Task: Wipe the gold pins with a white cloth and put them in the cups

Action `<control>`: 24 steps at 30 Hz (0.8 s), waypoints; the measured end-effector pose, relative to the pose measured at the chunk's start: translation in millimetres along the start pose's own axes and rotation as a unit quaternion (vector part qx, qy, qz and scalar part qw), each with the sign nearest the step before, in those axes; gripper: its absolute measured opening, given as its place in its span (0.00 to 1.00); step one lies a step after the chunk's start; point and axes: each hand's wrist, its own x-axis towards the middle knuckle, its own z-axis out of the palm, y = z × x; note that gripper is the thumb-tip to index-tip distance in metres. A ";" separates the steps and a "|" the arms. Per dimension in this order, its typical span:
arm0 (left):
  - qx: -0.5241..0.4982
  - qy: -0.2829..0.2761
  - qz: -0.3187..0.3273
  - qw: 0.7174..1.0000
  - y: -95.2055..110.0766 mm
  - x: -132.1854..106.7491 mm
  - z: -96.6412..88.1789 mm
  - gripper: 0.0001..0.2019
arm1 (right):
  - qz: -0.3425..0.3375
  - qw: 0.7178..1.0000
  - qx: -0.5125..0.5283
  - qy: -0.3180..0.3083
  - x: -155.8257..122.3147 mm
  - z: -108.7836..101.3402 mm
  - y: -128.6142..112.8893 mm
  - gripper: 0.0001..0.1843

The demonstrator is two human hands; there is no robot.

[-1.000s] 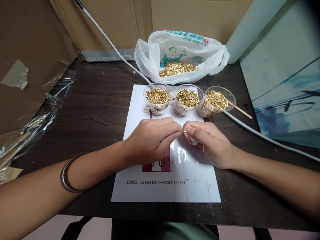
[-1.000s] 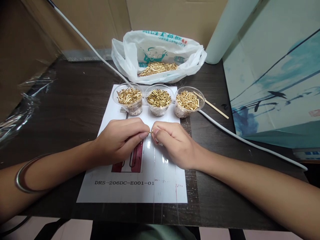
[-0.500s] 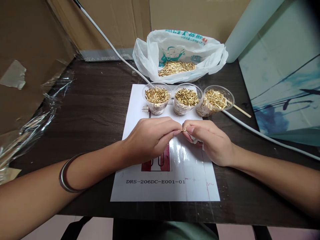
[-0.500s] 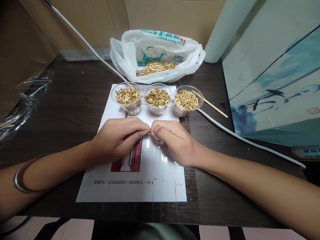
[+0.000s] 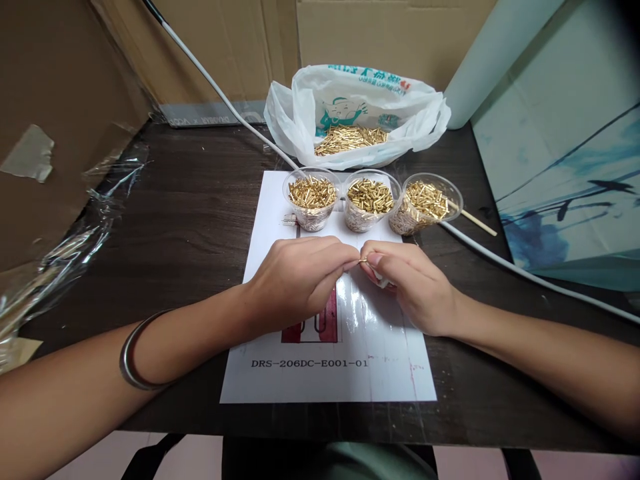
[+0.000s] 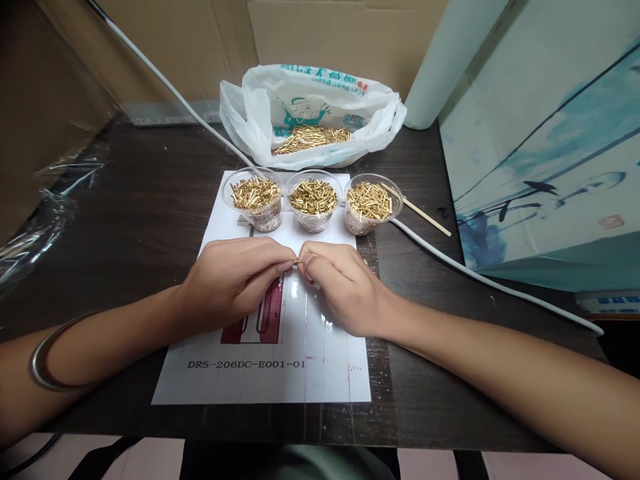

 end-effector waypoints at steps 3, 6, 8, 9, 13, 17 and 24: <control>-0.002 0.009 -0.007 1.000 0.9 0.0 -0.1 0.10 | -0.009 1.000 0.001 0.012 0.5 1.9 0.2 0.16; 0.010 0.016 -0.003 1.000 1.9 0.0 -0.6 0.11 | -0.015 1.000 -0.009 0.016 0.6 3.1 0.1 0.15; 0.023 0.018 0.002 1.000 2.2 0.0 -0.8 0.11 | -0.018 1.000 -0.019 0.015 0.3 3.6 -0.1 0.15; 0.029 0.019 0.005 0.999 2.2 0.0 -0.8 0.12 | -0.020 0.999 -0.022 0.016 0.1 3.7 -0.2 0.15; 0.047 0.023 0.012 0.999 0.5 0.2 -0.1 0.10 | -0.019 0.999 -0.038 0.015 -0.3 3.3 -1.2 0.16; 0.003 0.035 -0.009 0.999 -1.0 1.1 0.3 0.08 | -0.012 0.999 -0.049 0.017 0.1 1.9 -1.8 0.16; -0.038 0.032 -0.039 0.998 1.8 1.9 -1.2 0.08 | 0.012 0.998 -0.029 0.063 -3.0 2.9 2.1 0.17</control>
